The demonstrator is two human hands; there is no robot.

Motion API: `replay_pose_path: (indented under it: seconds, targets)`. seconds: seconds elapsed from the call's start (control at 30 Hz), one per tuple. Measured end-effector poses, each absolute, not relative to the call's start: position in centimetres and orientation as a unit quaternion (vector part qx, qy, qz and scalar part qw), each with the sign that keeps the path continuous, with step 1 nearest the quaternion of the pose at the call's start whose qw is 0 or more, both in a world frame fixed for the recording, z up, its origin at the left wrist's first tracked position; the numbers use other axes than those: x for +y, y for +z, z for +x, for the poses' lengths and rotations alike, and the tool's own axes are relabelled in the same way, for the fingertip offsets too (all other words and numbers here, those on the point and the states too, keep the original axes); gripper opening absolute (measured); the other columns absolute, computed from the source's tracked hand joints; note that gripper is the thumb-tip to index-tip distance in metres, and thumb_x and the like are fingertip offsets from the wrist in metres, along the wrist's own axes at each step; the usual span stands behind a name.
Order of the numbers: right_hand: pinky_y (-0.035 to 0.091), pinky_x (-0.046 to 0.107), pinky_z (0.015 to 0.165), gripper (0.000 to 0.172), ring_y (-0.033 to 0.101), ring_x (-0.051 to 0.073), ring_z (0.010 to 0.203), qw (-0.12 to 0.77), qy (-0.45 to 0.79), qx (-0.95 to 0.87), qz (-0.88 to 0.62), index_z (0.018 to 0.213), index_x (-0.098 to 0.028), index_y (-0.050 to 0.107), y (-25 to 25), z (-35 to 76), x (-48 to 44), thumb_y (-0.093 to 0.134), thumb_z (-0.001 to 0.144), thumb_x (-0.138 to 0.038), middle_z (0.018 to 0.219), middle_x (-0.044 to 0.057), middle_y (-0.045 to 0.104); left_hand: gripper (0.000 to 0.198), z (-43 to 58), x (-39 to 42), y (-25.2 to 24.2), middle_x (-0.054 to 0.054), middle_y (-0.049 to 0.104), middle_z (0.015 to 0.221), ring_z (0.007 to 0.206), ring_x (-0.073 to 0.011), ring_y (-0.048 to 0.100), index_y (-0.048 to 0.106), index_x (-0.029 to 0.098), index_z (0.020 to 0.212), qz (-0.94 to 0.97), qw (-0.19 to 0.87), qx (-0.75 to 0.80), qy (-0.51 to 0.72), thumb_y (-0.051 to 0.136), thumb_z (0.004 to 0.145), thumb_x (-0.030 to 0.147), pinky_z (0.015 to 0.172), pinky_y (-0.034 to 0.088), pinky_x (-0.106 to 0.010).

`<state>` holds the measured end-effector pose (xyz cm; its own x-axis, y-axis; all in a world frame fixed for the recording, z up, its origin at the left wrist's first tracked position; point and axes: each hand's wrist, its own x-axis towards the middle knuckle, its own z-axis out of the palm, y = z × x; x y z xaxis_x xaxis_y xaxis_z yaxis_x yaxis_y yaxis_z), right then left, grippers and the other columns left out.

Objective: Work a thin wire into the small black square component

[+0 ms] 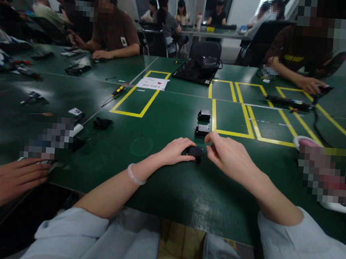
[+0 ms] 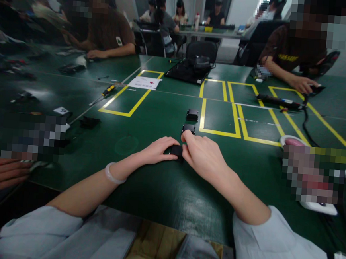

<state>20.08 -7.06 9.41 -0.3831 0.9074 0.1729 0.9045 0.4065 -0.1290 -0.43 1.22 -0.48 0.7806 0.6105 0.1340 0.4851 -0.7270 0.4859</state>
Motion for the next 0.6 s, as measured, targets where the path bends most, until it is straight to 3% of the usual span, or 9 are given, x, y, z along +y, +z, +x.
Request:
replay_pose_path:
  seconds: [0.2, 0.6]
  targets:
    - [0.032, 0.027, 0.060, 0.023, 0.061, 0.019, 0.067, 0.085, -0.022, -0.832, -0.548, 0.097, -0.019, 0.053, 9.56, 19.97, -7.05, 0.038, 0.098, -0.035, 0.076, 0.005, 0.068, 0.042, -0.53, 1.23, -0.54, -0.007, 0.060, 0.115, 0.102, -0.0243, 0.055, 0.055, 0.023, 0.119, 0.917, 0.218, 0.303, 0.143, 0.058, 0.089, 0.053, 0.090, 0.044, -0.039]
    - [0.034, 0.027, 0.063, 0.018, 0.062, 0.018, 0.068, 0.102, -0.013, -0.831, -0.547, 0.106, -0.018, 0.052, 9.50, 20.01, -7.14, 0.040, 0.094, -0.024, 0.080, 0.004, 0.069, 0.041, -0.52, 1.26, -0.60, -0.007, 0.060, 0.114, 0.103, -0.0245, 0.055, 0.056, 0.022, 0.117, 0.918, 0.218, 0.298, 0.147, 0.060, 0.088, 0.052, 0.089, 0.044, -0.037]
